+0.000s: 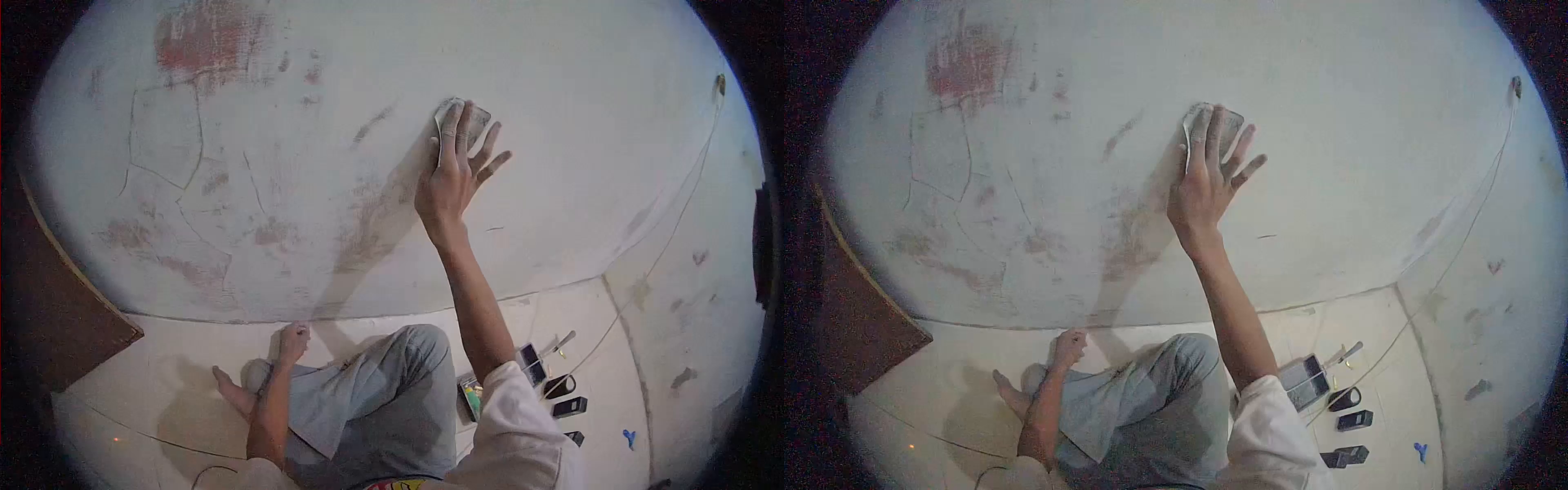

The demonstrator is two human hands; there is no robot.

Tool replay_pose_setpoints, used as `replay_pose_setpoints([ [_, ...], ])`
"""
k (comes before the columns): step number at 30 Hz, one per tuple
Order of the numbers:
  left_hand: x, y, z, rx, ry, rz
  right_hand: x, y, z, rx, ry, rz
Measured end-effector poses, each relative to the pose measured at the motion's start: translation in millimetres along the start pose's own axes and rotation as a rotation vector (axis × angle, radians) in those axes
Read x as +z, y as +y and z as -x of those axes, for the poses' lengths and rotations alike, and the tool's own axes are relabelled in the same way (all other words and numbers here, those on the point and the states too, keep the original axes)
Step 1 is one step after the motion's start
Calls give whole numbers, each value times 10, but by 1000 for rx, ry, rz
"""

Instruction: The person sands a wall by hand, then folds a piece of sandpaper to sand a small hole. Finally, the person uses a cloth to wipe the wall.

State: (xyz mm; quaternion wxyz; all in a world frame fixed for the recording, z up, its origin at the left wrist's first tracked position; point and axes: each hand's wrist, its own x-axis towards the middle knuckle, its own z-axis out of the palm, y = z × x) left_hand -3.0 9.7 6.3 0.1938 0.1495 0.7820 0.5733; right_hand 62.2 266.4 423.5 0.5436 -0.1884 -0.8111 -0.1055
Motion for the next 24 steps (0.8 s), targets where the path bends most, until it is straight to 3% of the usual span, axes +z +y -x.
replay_pose_setpoints([
  [3, -65, 130, 96, -27, -1, 44, 11, 55, 231, -28, 68, -78],
  [5, -104, 206, 109, -51, 5, 12, 182, 129, 784, 4, -82, -80],
  [7, -82, 173, 117, -81, 4, -12, 406, 201, 1364, -43, -99, -82],
  [11, -59, -49, 67, -42, 37, -15, 379, 105, 1173, 7, -88, -82],
  [15, -56, -153, -9, 106, 31, -47, 33, -6, 160, 11, 71, -202],
  [17, -85, 123, 122, -19, 51, -29, -55, 19, 41, -12, 36, -138],
  [18, -88, 237, 168, -125, 78, -3, -71, 72, 147, -30, -9, -61],
  [21, -83, -67, 32, 48, 81, -35, 219, 170, 928, -11, -87, -53],
  [24, -90, 77, 134, -34, 76, 17, 338, 160, 1598, 7, -185, -53],
])
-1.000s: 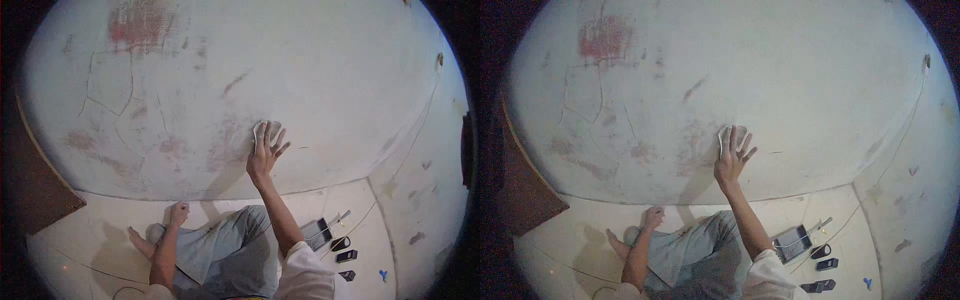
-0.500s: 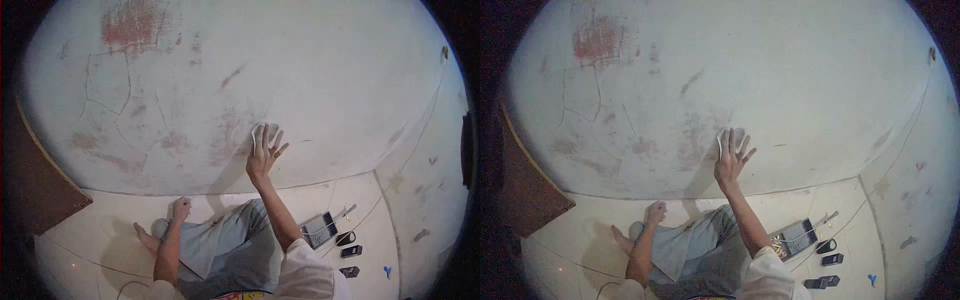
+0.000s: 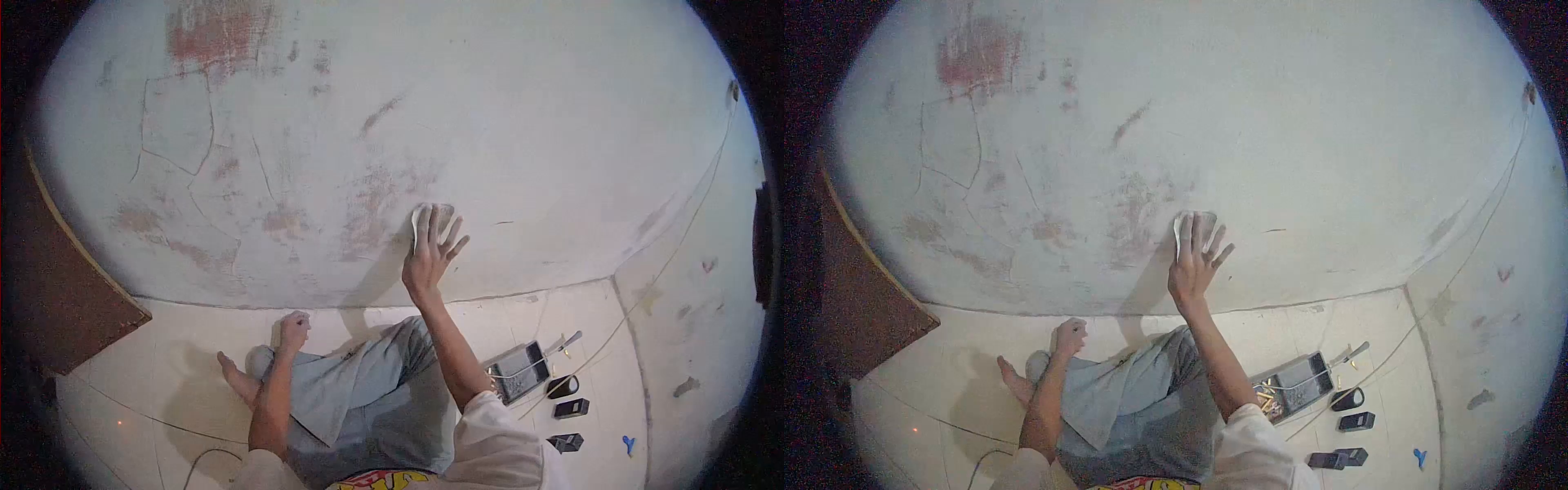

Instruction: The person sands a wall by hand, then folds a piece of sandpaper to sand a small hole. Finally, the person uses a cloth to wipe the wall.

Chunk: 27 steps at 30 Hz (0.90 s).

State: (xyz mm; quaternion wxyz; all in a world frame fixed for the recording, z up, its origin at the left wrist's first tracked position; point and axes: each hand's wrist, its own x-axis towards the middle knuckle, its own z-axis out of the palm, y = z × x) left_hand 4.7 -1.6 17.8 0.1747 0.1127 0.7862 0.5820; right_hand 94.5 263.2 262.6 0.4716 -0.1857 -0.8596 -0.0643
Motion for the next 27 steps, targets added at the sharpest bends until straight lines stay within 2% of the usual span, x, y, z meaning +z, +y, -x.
replay_pose_setpoints([
  [3, 0, 75, 37, 26, -27, -8, 52, 10, -261, -42, 92, -68],
  [4, 0, 82, 39, 24, -34, -14, -93, -39, -541, 16, 96, -33],
  [6, 18, 113, 15, 4, -32, -44, -418, -105, -1188, -9, 239, -31],
  [8, 42, -58, -55, 4, -30, -41, -626, -122, -1498, -25, 241, 2],
  [10, -1, -16, -27, 10, -15, -34, -598, -79, -1445, -49, 250, 26],
  [12, -15, 195, 59, -65, -6, -27, -368, 70, -1002, -74, 191, -30],
  [15, -32, 39, -21, 11, -12, -21, 146, 170, -78, -24, 78, -75],
  [16, 4, 5, -68, 21, -11, -18, 107, 124, 20, 35, -31, 9],
  [18, 24, -81, -81, 70, -9, -18, 98, 120, -101, 12, -13, 22],
  [20, 41, -87, -102, 11, -29, -65, 10, 137, -384, -92, 70, 76],
  [22, 64, -167, -195, -39, -37, -104, -275, 5, -906, -45, 200, -39],
  [24, 95, -465, -323, 92, -14, -232, -570, -61, -1374, -50, 251, 26],
  [27, 85, -392, -322, 6, -3, -191, -520, 7, -1411, -56, 245, 73],
])
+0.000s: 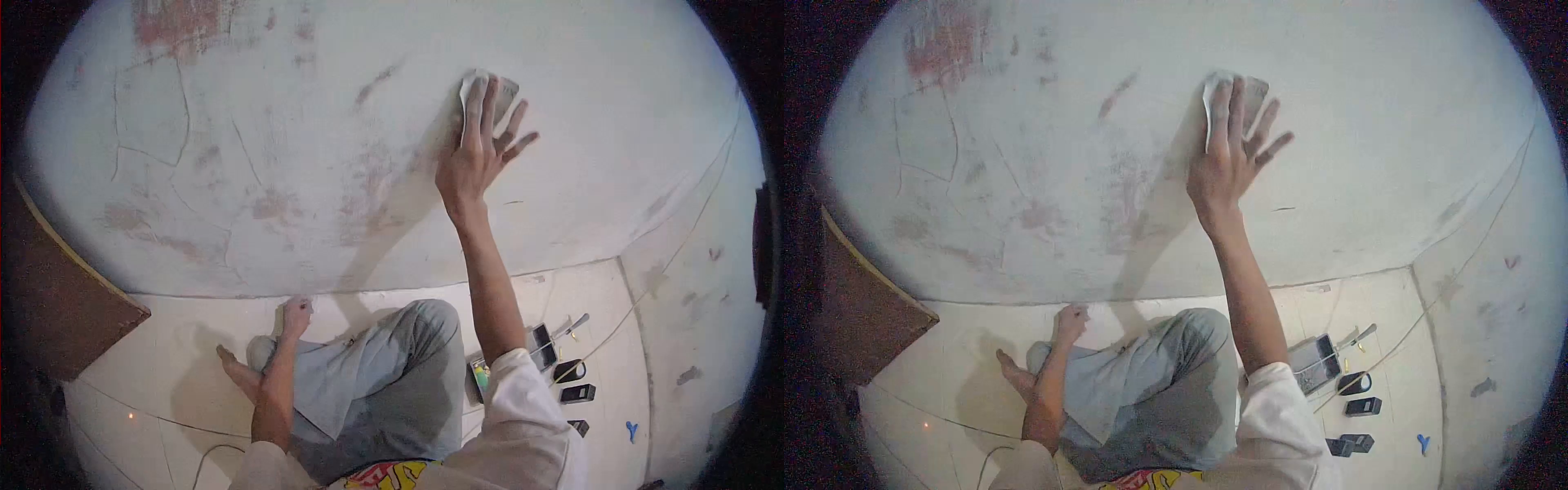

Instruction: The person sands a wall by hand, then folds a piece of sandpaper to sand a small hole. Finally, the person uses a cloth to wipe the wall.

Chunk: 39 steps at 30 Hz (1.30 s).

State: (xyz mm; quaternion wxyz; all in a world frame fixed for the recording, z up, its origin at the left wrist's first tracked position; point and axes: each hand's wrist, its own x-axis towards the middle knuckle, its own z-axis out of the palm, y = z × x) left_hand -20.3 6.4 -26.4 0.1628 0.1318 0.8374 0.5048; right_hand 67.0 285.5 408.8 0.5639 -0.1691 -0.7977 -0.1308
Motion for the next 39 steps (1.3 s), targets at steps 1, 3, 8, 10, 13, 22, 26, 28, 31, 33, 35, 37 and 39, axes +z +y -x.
replay_pose_setpoints([
  [1, -41, 133, 86, -8, 0, 3, 114, 73, 200, -10, 23, -43],
  [3, -158, 512, 257, -98, -1, 138, 243, 133, 834, 3, -174, 130],
  [8, -57, 123, 70, 141, 56, 44, 346, 86, 1459, 47, -185, -57],
  [10, -78, 237, 156, 145, 25, -12, 335, 94, 984, 22, -35, -43],
  [13, -75, 307, 133, 50, 26, 67, 95, 68, 75, -29, 194, -124],
  [22, -7, 36, 8, 45, 57, 63, 514, 243, 1615, -275, -17, -377],
  [26, -80, 275, 105, 210, 72, -65, 418, 236, 1253, -224, -38, -404],
  [28, 14, 77, -35, 173, 36, -41, 310, 159, 611, -248, 100, -393],
  [31, 157, -350, -154, 146, 119, -84, 6, -36, -147, -170, 203, -470],
  [33, -67, 204, 90, -53, 10, 115, 81, 3, 20, -185, 197, -471],
  [35, -118, 228, 113, 54, 52, 1, 268, 72, 422, -225, 176, -496],
  [37, -136, 282, 147, 167, 100, -110, 497, 164, 1273, -247, -44, -394],
  [39, -152, 356, 186, 12, 61, -5, 494, 111, 1680, -189, -165, -367],
])
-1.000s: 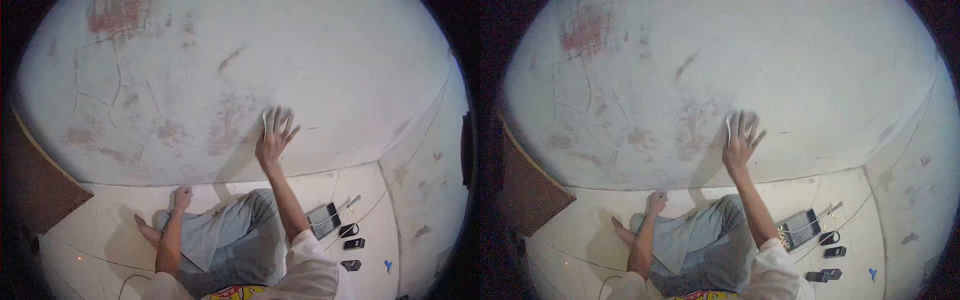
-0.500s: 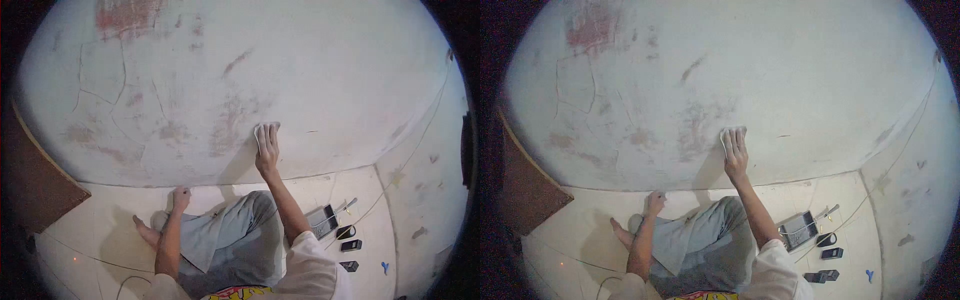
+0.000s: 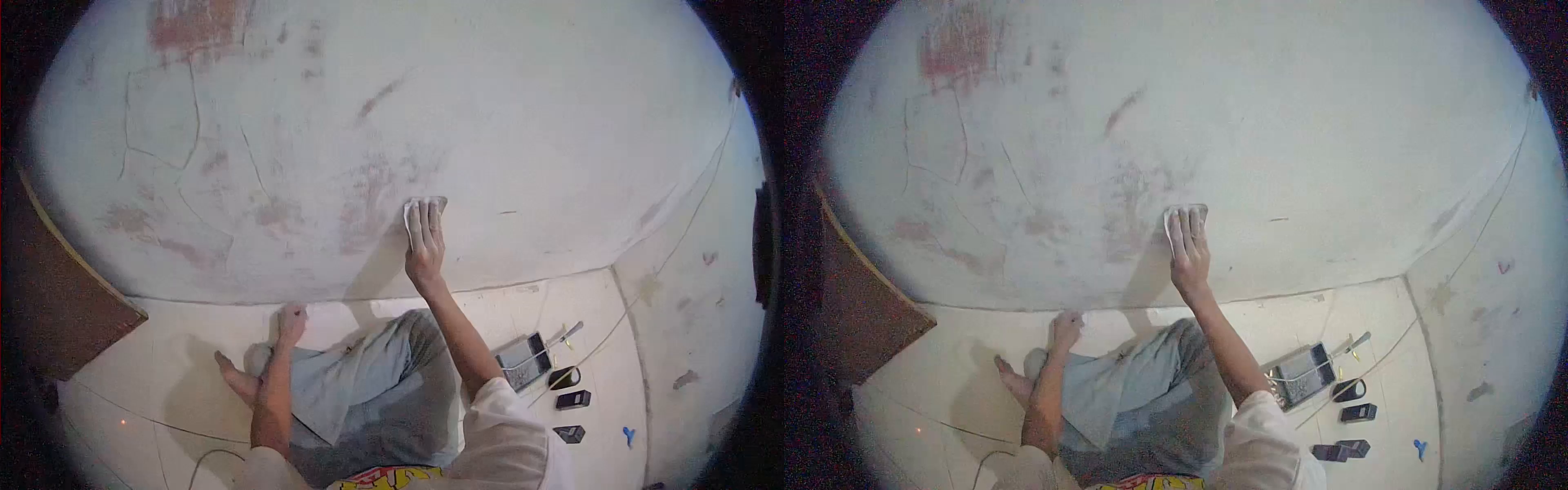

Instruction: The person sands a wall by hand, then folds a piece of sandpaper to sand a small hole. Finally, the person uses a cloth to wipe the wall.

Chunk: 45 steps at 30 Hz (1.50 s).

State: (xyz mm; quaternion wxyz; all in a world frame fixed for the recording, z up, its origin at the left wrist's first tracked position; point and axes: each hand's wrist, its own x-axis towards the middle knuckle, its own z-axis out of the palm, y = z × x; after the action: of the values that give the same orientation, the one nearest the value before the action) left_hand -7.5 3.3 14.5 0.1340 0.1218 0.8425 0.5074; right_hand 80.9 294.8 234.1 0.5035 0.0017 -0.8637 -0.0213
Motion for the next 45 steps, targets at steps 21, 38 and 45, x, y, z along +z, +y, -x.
replay_pose_setpoints([
  [21, 112, -242, -84, 80, -28, 18, -239, 14, -982, -17, 297, -20],
  [38, 145, -312, -135, 49, -54, 118, -587, 181, -1401, -26, 325, 79],
  [45, 69, -162, -58, 55, 2, 88, -563, 110, -1302, -56, 311, 7],
])
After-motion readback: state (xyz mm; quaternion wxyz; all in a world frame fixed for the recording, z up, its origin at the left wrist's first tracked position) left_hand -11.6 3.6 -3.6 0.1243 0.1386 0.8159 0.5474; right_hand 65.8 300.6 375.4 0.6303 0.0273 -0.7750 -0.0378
